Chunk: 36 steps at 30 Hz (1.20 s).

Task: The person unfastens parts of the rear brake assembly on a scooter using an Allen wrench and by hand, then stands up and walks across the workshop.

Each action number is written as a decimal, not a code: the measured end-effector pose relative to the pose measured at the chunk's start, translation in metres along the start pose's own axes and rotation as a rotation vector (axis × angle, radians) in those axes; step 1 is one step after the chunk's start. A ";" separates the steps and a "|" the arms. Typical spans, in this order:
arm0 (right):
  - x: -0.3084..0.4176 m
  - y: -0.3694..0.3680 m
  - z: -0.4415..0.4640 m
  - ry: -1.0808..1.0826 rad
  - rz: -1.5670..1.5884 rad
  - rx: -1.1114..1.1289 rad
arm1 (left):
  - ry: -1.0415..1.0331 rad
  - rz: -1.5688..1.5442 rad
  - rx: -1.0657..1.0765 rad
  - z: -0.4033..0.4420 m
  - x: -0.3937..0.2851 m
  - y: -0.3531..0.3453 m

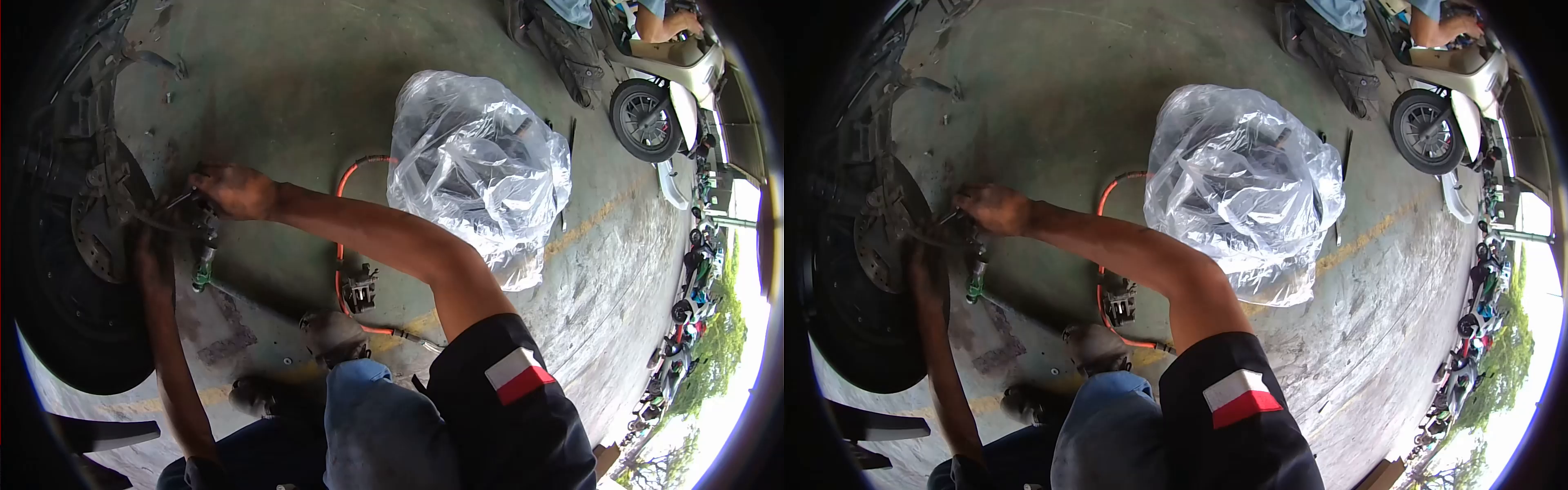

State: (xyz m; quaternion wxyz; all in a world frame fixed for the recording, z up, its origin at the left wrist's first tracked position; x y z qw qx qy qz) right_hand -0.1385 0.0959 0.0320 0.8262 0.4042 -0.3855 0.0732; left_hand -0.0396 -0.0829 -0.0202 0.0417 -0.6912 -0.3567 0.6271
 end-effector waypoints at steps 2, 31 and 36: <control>0.020 0.026 -0.001 0.096 -0.115 -0.020 | -0.013 -0.028 0.003 0.004 0.003 0.007; -0.032 -0.032 0.018 -0.324 0.555 0.746 | 0.126 -0.190 0.038 0.036 0.073 0.155; 0.001 -0.011 -0.003 -0.795 1.067 0.849 | 0.110 -0.138 -0.018 0.030 0.070 0.133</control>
Point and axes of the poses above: each hand's wrist, its own z-axis towards the middle knuckle, its own y-axis out of the back of the hand, x = y × z, the point moved 8 cm from there along z, towards the middle knuckle, and after that the axes turned 4 degrees about -y, right-handed, at the moved point
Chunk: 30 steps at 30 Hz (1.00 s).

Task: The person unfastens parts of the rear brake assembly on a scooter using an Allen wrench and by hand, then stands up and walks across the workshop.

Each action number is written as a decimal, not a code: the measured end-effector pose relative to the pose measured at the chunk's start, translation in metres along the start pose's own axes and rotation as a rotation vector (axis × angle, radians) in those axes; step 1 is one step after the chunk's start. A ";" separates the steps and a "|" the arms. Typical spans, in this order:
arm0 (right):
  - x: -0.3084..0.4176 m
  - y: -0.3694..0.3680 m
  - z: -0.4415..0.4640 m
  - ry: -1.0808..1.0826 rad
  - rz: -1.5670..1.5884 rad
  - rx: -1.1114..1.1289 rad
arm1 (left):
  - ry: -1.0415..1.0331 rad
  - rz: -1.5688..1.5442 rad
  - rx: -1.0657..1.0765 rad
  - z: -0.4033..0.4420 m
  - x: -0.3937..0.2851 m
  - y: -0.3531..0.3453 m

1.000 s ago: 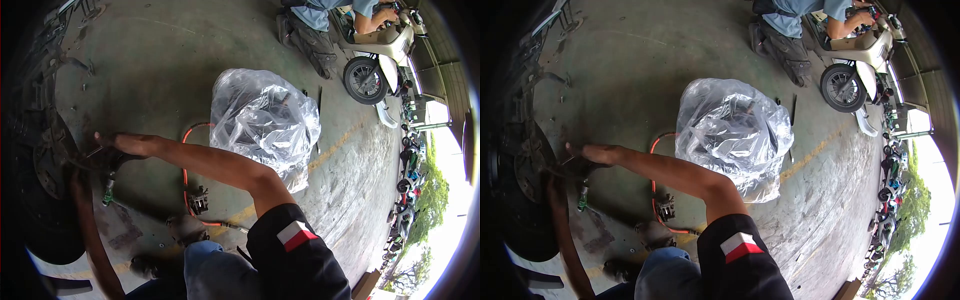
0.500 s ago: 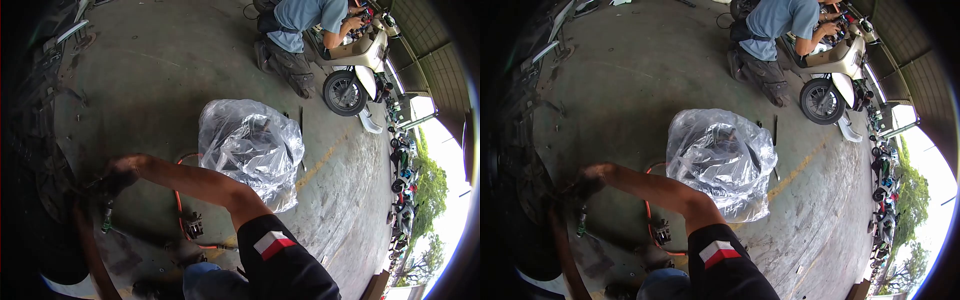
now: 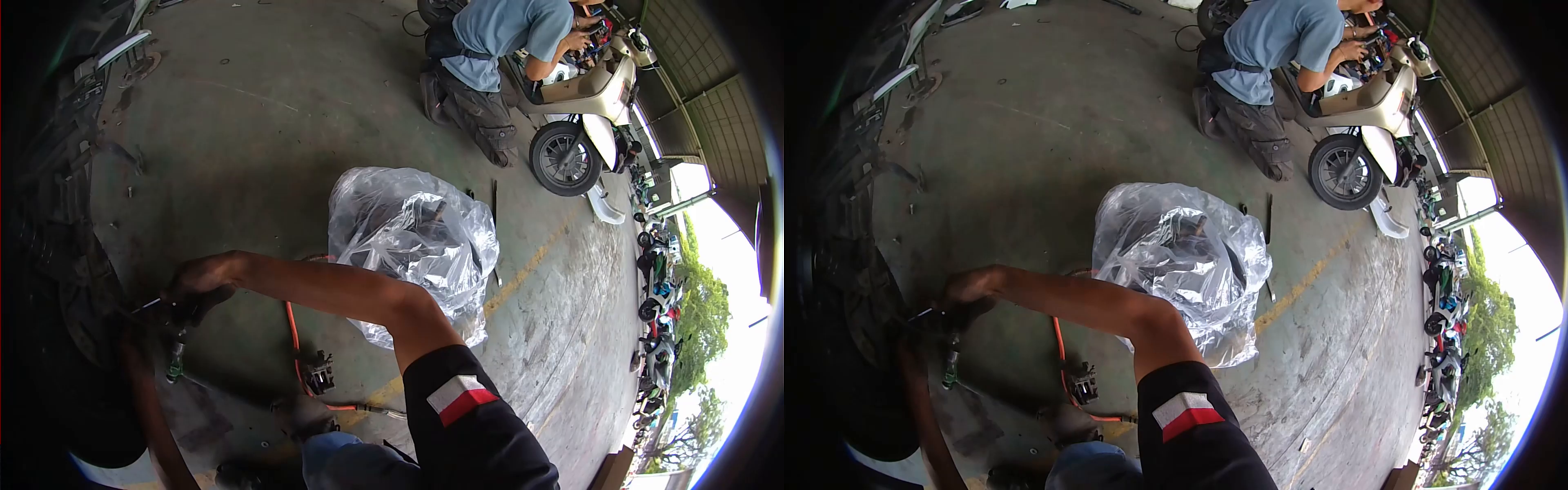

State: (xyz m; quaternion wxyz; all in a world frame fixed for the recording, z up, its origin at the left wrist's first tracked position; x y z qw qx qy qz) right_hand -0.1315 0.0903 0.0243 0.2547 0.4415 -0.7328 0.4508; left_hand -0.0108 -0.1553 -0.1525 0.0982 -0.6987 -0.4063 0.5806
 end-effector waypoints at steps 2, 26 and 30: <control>-0.011 -0.004 0.008 -0.026 0.287 0.132 | -0.005 0.007 -0.007 -0.001 -0.001 -0.007; -0.010 -0.007 0.007 -0.176 0.275 0.099 | -0.185 0.111 0.169 -0.047 -0.046 -0.178; -0.009 -0.001 0.016 -0.146 0.220 0.012 | -0.207 0.085 0.161 -0.046 -0.049 -0.182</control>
Point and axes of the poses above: each hand's wrist, its own z-axis towards the middle knuckle, its own y-axis out of the back of the hand, x = y × z, the point moved 8 cm from there along z, towards the middle knuckle, and after that the axes turned 4 degrees about -y, right-handed, at the moved point
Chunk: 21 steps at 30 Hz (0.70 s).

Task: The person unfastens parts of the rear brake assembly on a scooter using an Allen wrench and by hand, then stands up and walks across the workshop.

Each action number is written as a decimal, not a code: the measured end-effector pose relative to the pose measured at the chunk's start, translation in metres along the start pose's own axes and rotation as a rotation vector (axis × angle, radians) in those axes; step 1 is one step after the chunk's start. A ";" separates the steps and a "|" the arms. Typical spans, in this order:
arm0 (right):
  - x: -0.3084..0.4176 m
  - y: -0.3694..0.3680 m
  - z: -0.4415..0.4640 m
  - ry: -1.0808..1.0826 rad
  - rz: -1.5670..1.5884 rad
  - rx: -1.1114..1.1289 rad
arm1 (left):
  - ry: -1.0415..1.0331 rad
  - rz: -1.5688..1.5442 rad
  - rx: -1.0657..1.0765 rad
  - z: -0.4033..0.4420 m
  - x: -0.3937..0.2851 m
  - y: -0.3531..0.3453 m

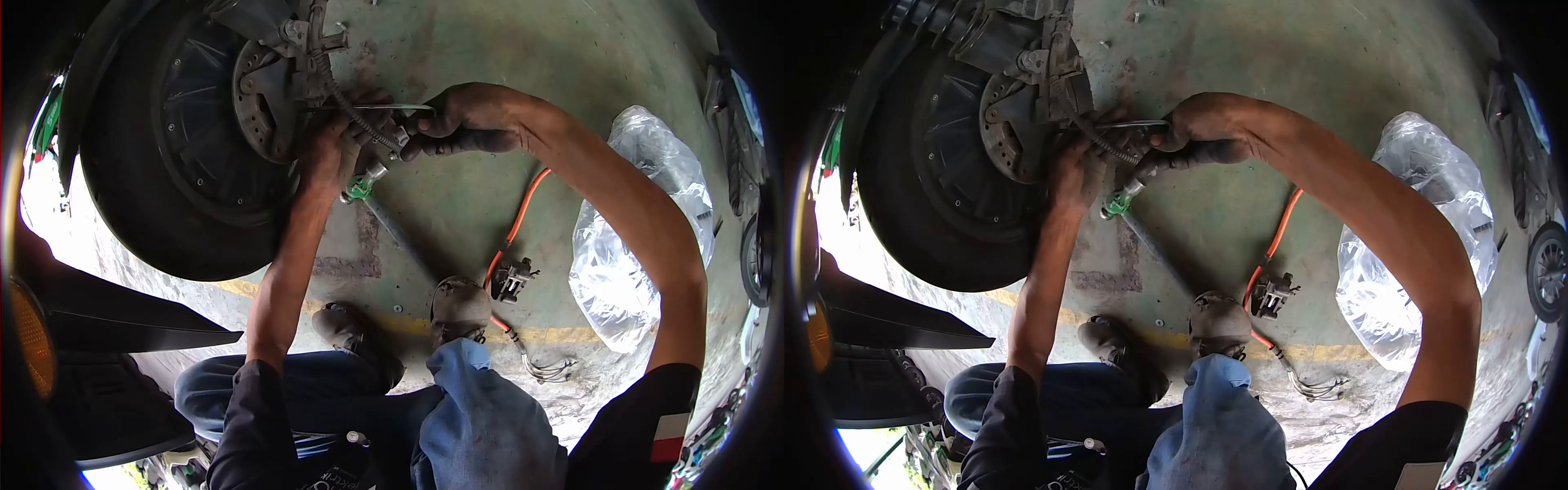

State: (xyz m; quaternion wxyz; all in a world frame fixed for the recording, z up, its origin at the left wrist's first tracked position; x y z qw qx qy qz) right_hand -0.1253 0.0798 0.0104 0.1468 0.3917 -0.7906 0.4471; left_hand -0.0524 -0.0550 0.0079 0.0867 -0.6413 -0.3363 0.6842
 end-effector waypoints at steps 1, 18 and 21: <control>0.001 0.006 0.001 0.021 -0.097 -0.099 | 0.010 0.008 -0.001 0.000 0.001 0.000; 0.022 0.018 -0.029 0.490 -1.082 -0.712 | -0.032 -0.072 -0.004 0.004 0.001 0.013; 0.009 0.032 -0.036 0.243 -0.459 -0.494 | -0.024 -0.042 -0.049 0.000 -0.001 0.017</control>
Point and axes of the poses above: each hand's wrist, its own z-axis towards the middle knuckle, its own y-axis out of the back of the hand, x = y × z, the point moved 8 cm from there along z, towards the middle knuckle, and after that the axes turned 4 degrees about -y, right-handed, at the moved point
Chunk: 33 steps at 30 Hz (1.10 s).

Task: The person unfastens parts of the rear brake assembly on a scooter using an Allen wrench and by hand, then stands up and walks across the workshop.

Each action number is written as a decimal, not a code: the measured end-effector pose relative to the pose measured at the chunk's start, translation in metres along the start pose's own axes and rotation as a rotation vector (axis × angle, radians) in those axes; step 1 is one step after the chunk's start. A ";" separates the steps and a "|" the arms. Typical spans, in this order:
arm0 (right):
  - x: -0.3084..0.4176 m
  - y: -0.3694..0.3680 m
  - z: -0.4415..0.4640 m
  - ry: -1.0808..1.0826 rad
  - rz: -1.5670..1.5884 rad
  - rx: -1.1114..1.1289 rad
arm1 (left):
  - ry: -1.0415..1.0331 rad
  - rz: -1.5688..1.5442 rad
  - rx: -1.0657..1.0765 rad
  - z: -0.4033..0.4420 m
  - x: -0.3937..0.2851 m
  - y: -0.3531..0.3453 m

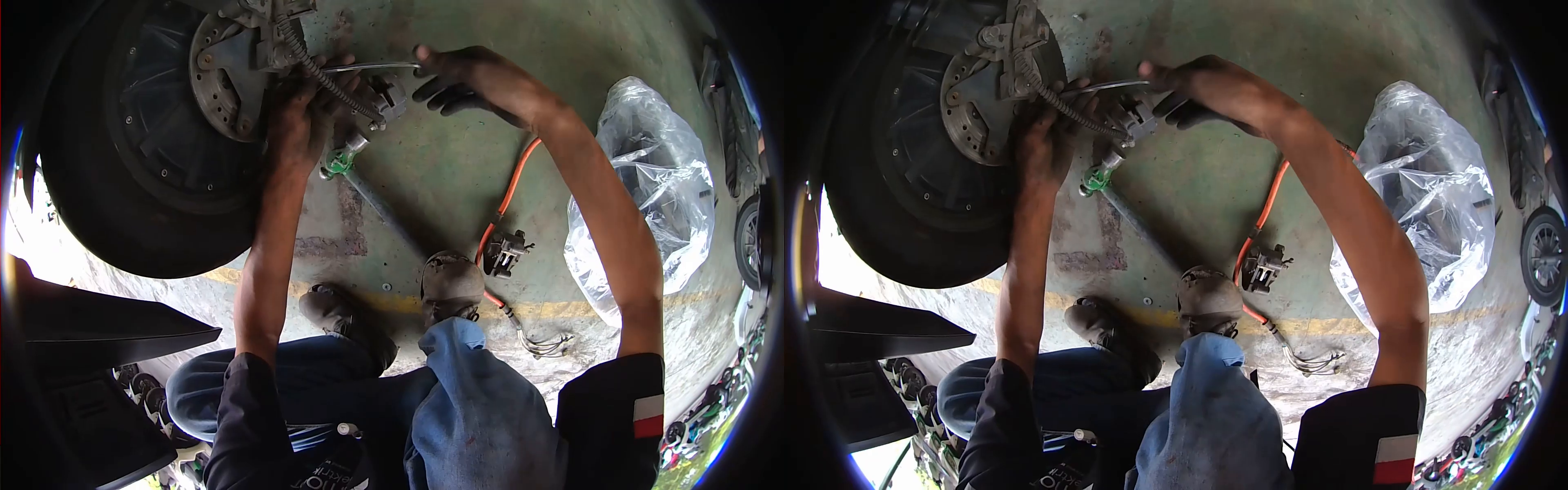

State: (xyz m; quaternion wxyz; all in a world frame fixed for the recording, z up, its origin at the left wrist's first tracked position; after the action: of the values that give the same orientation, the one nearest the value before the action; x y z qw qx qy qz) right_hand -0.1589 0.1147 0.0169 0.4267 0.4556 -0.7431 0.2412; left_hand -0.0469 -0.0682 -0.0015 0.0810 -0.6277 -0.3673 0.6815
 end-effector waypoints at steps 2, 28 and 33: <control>-0.013 -0.015 -0.006 -0.244 0.384 0.159 | -0.003 -0.013 -0.016 0.002 0.003 0.004; -0.029 -0.039 0.064 0.959 1.519 0.104 | -1.127 1.299 -0.941 -0.204 -0.137 -0.007; -0.022 0.048 -0.004 0.817 1.166 -0.167 | -0.906 1.365 -0.943 -0.193 -0.150 -0.011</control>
State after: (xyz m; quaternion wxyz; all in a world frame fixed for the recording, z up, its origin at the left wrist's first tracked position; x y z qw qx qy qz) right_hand -0.1947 0.1506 0.0014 0.5060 -0.1765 -0.6624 0.5235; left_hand 0.1552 -0.0688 0.1355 -0.7481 -0.3505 -0.1546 0.5418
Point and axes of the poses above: each hand's wrist, its own z-axis towards the middle knuckle, its own y-axis out of the back of the hand, x = y × z, the point moved 8 cm from there along z, towards the middle knuckle, and after that the axes turned 4 degrees about -y, right-handed, at the moved point
